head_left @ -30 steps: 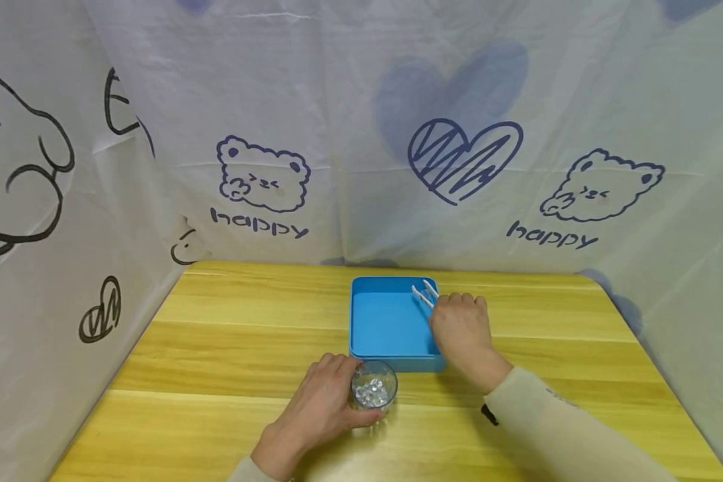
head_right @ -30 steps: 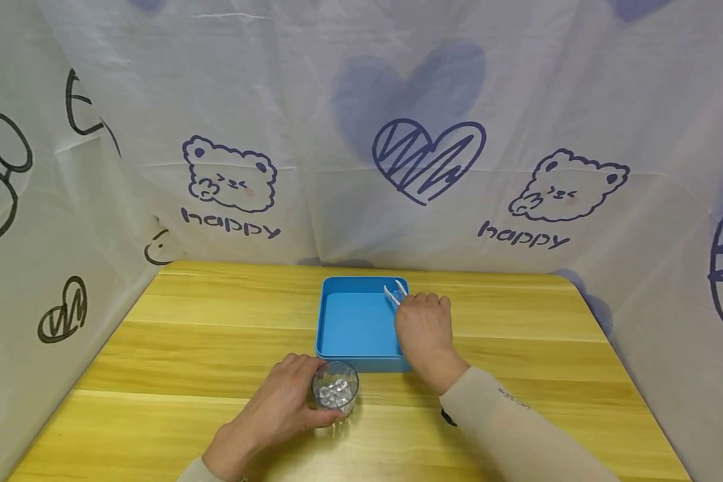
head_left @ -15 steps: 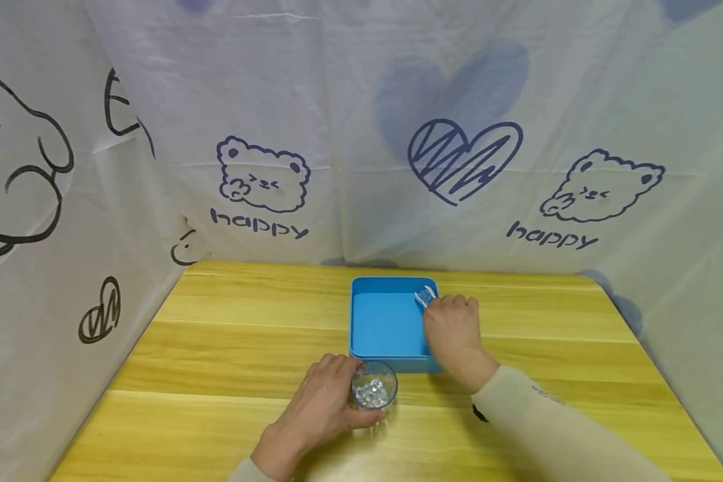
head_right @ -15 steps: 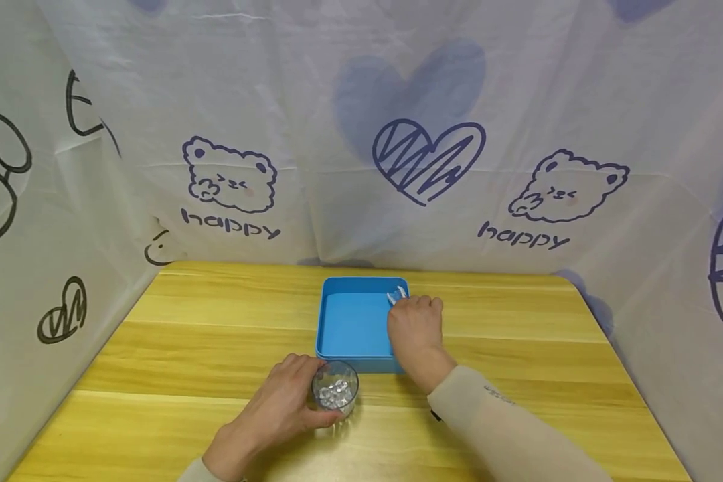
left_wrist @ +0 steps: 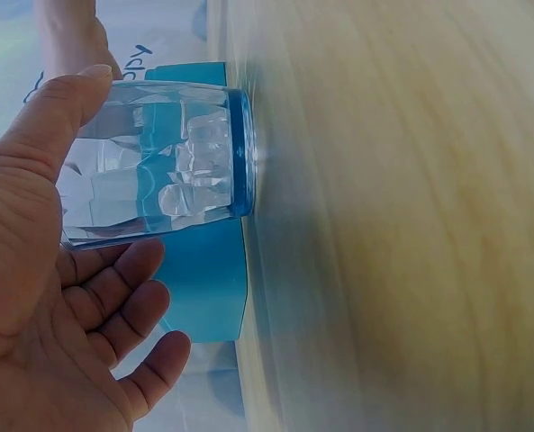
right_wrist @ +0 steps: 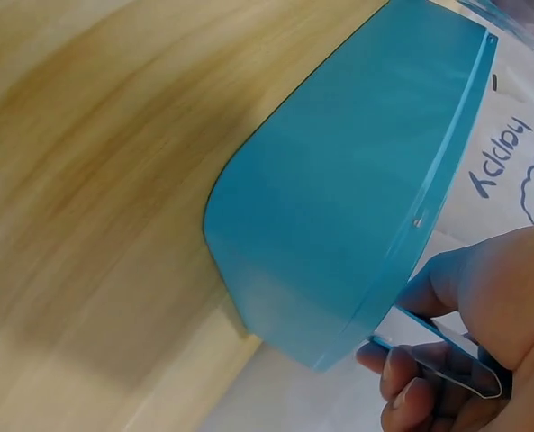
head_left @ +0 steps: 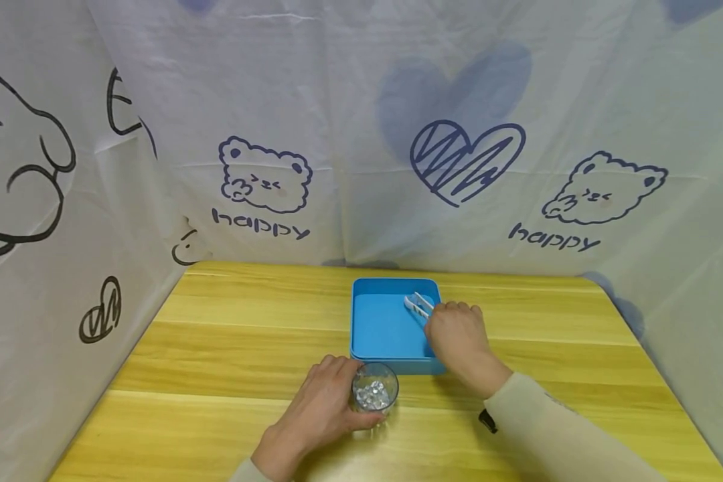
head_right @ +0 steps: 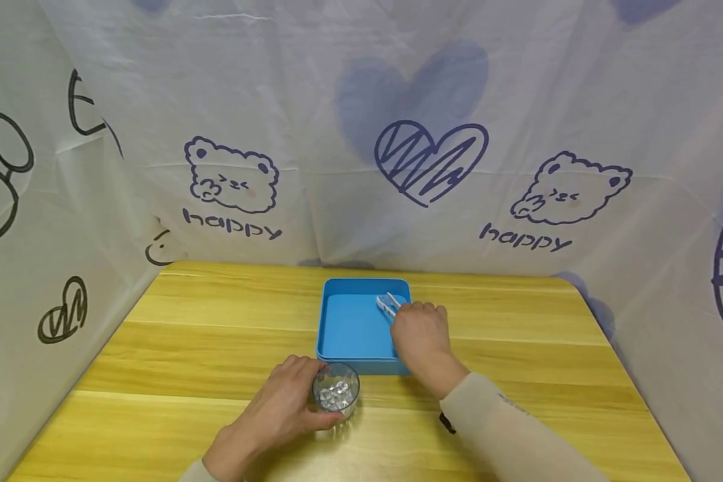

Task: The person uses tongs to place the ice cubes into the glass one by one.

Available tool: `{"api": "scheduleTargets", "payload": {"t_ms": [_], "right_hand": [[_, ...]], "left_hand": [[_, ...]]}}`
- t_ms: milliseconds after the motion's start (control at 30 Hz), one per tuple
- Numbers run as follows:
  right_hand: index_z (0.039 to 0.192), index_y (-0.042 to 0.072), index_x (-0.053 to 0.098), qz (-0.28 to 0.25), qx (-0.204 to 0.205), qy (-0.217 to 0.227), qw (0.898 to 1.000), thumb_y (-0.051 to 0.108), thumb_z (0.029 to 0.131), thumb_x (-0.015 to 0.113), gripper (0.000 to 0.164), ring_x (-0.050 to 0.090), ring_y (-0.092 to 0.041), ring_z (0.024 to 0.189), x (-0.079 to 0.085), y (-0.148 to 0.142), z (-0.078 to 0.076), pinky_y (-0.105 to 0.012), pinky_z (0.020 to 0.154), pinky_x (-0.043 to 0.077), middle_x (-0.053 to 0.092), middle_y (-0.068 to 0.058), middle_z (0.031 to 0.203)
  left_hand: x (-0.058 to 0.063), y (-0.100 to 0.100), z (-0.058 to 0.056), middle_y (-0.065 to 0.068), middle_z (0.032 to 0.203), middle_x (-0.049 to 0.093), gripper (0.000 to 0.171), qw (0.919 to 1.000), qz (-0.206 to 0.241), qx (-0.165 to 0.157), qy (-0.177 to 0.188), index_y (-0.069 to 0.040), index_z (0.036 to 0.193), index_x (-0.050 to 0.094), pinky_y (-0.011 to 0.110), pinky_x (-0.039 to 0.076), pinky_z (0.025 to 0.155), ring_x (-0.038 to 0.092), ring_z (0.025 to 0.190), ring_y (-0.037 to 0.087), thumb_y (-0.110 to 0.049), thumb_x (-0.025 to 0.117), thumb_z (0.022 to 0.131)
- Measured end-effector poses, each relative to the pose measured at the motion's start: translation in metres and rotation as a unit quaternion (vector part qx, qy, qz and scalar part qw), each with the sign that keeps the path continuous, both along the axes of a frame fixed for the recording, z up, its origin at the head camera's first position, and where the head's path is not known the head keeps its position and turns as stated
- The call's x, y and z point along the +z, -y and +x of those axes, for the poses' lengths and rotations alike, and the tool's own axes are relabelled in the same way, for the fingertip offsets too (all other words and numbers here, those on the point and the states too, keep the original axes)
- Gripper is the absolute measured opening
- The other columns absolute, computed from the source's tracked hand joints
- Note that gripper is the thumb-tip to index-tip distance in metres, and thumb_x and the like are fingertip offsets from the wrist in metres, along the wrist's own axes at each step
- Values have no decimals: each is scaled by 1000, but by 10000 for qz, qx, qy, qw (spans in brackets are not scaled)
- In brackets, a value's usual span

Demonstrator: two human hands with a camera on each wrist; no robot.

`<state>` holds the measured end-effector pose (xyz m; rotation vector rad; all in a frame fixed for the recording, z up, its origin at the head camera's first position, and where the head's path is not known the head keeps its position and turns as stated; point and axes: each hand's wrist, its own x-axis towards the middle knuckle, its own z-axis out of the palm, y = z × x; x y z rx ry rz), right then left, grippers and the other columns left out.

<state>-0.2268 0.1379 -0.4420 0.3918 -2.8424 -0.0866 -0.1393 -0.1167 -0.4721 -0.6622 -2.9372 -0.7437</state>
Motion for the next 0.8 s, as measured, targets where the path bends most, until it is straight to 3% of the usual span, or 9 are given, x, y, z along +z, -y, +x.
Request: {"api": "scheduleTargets", "payload": {"t_ms": [133, 500, 800], "right_hand": [[71, 3, 57, -25, 37, -181, 9998, 19, 98, 66, 32, 49, -24, 60, -1, -2, 0, -37, 56, 39, 54, -8, 65], [74, 3, 56, -189, -12, 13, 9998, 17, 99, 63, 30, 47, -24, 60, -5, -4, -5, -35, 56, 35, 50, -7, 65], [74, 2, 57, -266, 173, -336, 9989, 21, 97, 71, 33, 46, -23, 58, -6, -8, 0, -34, 54, 34, 49, -6, 64]], "left_hand": [[0, 0, 0, 0, 118, 68, 83, 10000, -47, 21, -28, -11, 134, 63, 43, 51, 97, 56, 106, 16, -62, 88, 75], [1, -1, 1, 0, 119, 68, 83, 10000, -71, 51, 4, -11, 134, 63, 43, 51, 98, 56, 107, 16, -63, 88, 75], [2, -1, 1, 0, 120, 68, 84, 9999, -92, 51, 12, -11, 135, 62, 43, 51, 99, 56, 107, 16, -63, 88, 75]]}}
